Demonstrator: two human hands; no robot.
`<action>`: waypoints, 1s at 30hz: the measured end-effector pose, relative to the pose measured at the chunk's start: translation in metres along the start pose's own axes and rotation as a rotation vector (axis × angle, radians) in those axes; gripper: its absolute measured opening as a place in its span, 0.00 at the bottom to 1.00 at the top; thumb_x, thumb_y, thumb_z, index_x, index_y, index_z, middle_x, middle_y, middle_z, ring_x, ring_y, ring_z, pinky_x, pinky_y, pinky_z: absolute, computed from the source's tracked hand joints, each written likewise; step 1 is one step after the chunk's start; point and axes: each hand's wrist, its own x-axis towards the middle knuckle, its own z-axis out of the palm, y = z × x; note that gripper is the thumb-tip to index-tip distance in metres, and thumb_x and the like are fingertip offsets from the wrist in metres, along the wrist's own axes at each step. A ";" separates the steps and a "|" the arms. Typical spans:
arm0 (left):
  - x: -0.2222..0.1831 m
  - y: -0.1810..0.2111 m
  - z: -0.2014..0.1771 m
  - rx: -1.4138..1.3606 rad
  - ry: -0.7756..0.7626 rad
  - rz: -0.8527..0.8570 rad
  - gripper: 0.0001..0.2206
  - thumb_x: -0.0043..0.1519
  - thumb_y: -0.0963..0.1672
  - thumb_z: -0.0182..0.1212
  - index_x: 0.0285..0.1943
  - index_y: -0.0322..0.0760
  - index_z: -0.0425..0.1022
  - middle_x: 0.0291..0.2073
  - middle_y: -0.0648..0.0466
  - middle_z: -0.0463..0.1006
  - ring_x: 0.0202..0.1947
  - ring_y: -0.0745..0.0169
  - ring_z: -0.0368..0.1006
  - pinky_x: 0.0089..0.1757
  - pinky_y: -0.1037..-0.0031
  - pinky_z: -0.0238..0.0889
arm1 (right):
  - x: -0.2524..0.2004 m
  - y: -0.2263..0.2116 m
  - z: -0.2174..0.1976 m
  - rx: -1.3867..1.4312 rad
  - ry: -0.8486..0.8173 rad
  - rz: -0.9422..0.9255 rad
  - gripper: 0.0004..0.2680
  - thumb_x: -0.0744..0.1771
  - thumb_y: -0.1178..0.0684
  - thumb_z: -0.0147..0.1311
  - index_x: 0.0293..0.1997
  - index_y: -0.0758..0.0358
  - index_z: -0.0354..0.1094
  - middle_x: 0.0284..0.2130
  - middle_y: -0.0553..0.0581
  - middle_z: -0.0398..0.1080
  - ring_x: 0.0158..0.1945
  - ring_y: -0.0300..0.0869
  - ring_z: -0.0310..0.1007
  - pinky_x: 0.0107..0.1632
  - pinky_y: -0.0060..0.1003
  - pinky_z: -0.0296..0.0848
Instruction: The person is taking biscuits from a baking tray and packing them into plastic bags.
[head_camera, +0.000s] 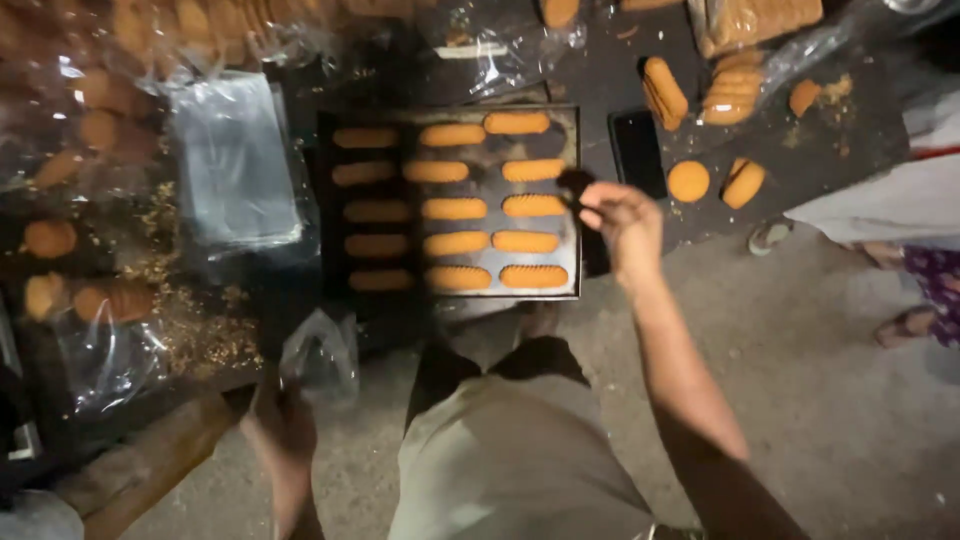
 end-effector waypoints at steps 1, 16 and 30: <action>0.012 0.001 0.002 0.025 -0.004 0.040 0.07 0.68 0.42 0.61 0.49 0.31 0.79 0.32 0.34 0.77 0.29 0.35 0.74 0.32 0.59 0.66 | -0.010 -0.034 0.011 0.163 0.001 0.007 0.08 0.68 0.64 0.44 0.45 0.67 0.72 0.41 0.55 0.77 0.46 0.41 0.77 0.50 0.35 0.77; 0.192 0.087 0.012 -0.361 -0.267 0.442 0.09 0.71 0.43 0.58 0.53 0.33 0.80 0.33 0.36 0.78 0.30 0.39 0.79 0.32 0.61 0.69 | -0.079 0.090 0.043 -1.384 -0.397 -0.387 0.16 0.60 0.55 0.63 0.50 0.65 0.65 0.48 0.65 0.66 0.53 0.60 0.64 0.55 0.52 0.64; 0.154 0.100 0.020 -0.103 -0.142 0.350 0.11 0.68 0.40 0.56 0.56 0.28 0.77 0.44 0.35 0.80 0.43 0.36 0.78 0.43 0.58 0.70 | 0.006 0.055 0.054 -1.227 -0.609 -0.653 0.11 0.64 0.55 0.59 0.48 0.63 0.66 0.45 0.63 0.67 0.50 0.58 0.67 0.54 0.49 0.66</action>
